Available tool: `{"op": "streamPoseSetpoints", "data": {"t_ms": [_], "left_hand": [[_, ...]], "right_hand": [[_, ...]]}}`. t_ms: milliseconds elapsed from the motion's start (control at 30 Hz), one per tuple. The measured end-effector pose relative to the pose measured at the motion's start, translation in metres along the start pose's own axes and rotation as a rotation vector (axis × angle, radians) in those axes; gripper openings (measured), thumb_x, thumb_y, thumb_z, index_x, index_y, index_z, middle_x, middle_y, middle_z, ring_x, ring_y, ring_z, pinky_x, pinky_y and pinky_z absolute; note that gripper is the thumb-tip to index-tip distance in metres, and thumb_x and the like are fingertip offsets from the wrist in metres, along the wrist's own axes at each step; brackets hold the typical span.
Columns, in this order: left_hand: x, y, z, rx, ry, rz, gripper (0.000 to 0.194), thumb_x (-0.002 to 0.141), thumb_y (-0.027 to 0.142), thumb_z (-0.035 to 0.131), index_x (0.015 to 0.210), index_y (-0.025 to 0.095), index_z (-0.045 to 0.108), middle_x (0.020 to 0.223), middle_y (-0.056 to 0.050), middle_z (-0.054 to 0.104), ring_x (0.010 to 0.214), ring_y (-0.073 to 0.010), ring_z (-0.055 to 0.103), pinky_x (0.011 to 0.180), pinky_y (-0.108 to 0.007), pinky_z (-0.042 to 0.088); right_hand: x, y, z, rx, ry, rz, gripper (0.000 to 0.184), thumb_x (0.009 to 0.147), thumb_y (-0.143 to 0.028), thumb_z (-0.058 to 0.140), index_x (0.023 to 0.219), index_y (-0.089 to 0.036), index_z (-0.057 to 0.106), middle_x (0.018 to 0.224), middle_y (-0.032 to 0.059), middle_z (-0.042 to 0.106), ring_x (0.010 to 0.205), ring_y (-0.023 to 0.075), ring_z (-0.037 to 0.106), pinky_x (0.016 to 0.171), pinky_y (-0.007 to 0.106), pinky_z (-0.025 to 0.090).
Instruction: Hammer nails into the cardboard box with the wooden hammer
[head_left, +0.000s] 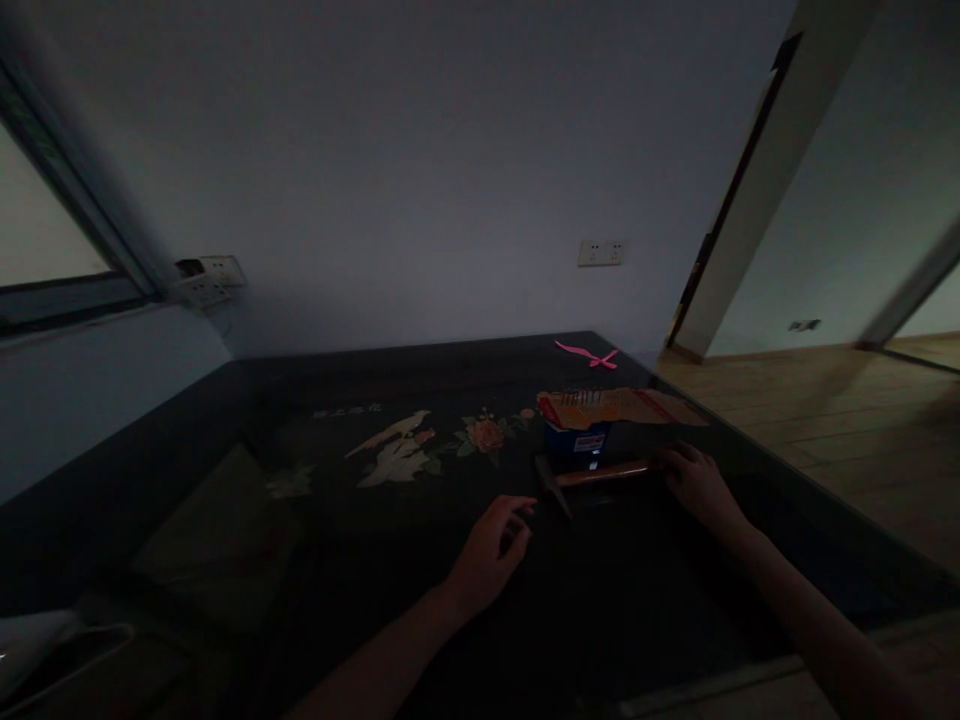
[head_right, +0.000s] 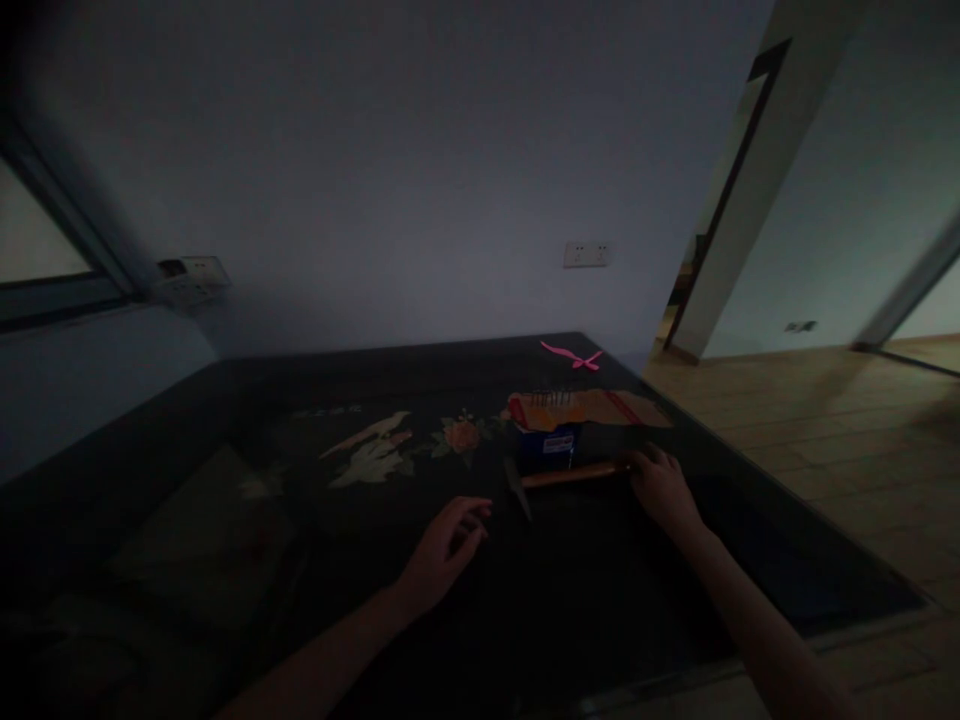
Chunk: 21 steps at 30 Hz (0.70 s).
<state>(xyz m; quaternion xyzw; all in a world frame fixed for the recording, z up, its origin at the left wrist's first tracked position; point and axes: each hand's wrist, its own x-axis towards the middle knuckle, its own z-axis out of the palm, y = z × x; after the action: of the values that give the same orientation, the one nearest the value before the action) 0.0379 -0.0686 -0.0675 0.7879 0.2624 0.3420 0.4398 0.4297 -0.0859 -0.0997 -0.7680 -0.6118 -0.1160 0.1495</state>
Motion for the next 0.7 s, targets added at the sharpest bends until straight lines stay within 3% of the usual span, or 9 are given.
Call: {"op": "streamPoseSetpoints", "data": {"t_ms": [167, 300, 400, 567, 700], "left_hand": [[-0.005, 0.01, 0.0, 0.166, -0.108, 0.136, 0.03, 0.089, 0.016, 0.043, 0.115, 0.02, 0.056, 0.11, -0.008, 0.057, 0.093, -0.0151, 0.058, 0.084, -0.028, 0.047], [-0.007, 0.012, -0.001, 0.252, -0.156, 0.235, 0.03, 0.088, 0.015, 0.042, 0.112, 0.02, 0.059, 0.11, -0.008, 0.058, 0.098, -0.0162, 0.058, 0.086, -0.027, 0.047], [-0.008, 0.011, -0.001, 0.282, -0.19, 0.302, 0.03, 0.086, 0.014, 0.042, 0.109, 0.02, 0.061, 0.107, -0.008, 0.061, 0.093, -0.0155, 0.06, 0.082, -0.026, 0.048], [-0.011, 0.012, -0.002, 0.313, -0.186, 0.423, 0.036, 0.085, 0.013, 0.041, 0.116, 0.02, 0.057, 0.105, -0.009, 0.064, 0.089, -0.0167, 0.062, 0.078, -0.026, 0.049], [-0.015, 0.012, -0.001, 0.328, -0.164, 0.52, 0.039, 0.086, 0.016, 0.04, 0.123, 0.022, 0.053, 0.111, -0.01, 0.064, 0.097, -0.0188, 0.062, 0.083, -0.03, 0.049]], "right_hand": [[-0.004, -0.002, -0.008, -0.067, -0.052, -0.001, 0.027, 0.09, -0.02, 0.057, 0.116, -0.016, 0.058, 0.12, 0.0087, 0.06, 0.107, 0.0246, 0.058, 0.09, 0.048, 0.046], [-0.019, -0.014, -0.021, -0.056, -0.12, -0.058, 0.034, 0.083, -0.004, 0.048, 0.114, -0.008, 0.062, 0.109, 0.0184, 0.067, 0.096, 0.0296, 0.064, 0.087, 0.048, 0.048], [-0.038, -0.032, -0.032, -0.004, -0.173, -0.138, 0.038, 0.08, -0.006, 0.045, 0.111, -0.009, 0.066, 0.108, 0.0205, 0.068, 0.094, 0.0323, 0.065, 0.086, 0.048, 0.048], [-0.072, -0.095, -0.047, 0.14, -0.248, -0.3, 0.04, 0.083, -0.015, 0.043, 0.117, -0.02, 0.064, 0.116, 0.0139, 0.067, 0.102, 0.0304, 0.063, 0.087, 0.046, 0.05], [-0.087, -0.162, -0.048, 0.359, -0.345, -0.473, 0.039, 0.086, -0.018, 0.048, 0.123, -0.027, 0.059, 0.107, 0.0083, 0.07, 0.088, 0.0232, 0.068, 0.074, 0.034, 0.055]]}}
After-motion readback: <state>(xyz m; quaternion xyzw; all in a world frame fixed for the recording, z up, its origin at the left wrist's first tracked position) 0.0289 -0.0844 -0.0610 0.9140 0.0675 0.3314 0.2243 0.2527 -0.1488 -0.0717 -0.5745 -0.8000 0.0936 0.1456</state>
